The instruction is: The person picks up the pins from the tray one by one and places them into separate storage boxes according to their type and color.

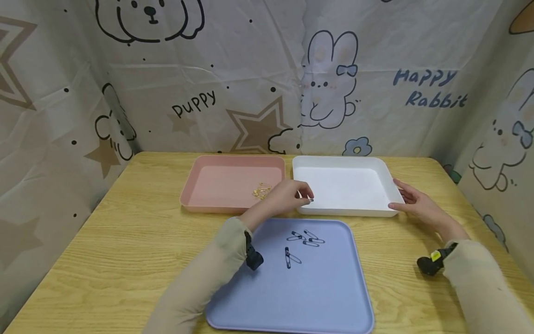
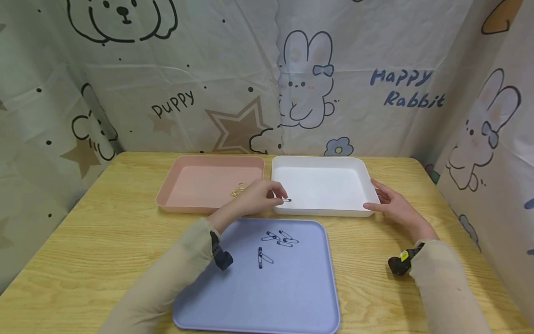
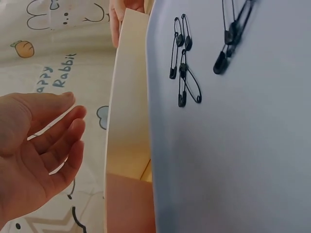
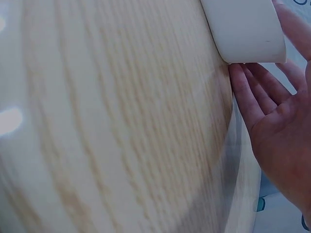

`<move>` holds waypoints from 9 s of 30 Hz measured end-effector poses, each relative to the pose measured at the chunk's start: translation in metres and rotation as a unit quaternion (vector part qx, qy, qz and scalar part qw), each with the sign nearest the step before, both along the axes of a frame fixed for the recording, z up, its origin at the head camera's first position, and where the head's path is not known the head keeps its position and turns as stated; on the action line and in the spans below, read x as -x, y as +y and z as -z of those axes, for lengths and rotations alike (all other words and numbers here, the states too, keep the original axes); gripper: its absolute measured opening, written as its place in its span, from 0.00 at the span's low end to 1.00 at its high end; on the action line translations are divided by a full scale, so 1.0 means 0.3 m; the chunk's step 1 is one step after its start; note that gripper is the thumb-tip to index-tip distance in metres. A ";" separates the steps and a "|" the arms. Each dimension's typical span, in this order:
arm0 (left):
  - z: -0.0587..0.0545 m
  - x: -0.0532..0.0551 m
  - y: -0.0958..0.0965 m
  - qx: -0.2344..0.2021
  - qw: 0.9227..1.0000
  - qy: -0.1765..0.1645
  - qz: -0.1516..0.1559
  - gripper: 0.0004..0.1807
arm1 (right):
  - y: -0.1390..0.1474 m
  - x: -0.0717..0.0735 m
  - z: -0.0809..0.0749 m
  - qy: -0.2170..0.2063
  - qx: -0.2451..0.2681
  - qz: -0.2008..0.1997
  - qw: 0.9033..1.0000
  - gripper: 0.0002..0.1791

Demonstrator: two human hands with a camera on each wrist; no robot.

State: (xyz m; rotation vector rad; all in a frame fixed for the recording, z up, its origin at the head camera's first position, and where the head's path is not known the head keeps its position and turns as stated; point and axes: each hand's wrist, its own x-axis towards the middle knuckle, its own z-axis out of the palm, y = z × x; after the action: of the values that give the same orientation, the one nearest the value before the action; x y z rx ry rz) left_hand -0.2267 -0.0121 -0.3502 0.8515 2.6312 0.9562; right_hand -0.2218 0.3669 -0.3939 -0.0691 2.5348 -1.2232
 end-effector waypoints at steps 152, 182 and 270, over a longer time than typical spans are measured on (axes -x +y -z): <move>0.024 0.020 -0.034 -0.030 0.998 -0.035 0.030 0.10 | 0.000 -0.005 0.006 0.002 0.013 0.016 1.000 0.44; 0.083 -0.109 0.036 0.150 0.970 0.016 0.192 0.09 | 0.006 0.007 0.009 -0.003 0.020 0.008 1.000 0.43; 0.040 0.159 0.172 0.028 0.999 0.015 -0.012 0.03 | 0.008 0.002 0.003 -0.007 0.029 0.015 0.999 0.45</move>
State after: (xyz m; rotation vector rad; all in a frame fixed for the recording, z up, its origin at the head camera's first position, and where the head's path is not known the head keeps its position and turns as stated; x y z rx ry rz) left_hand -0.2745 0.0396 -0.3621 0.8295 2.6862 0.8773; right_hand -0.2224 0.3694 -0.3948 -0.0359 2.4973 -1.3037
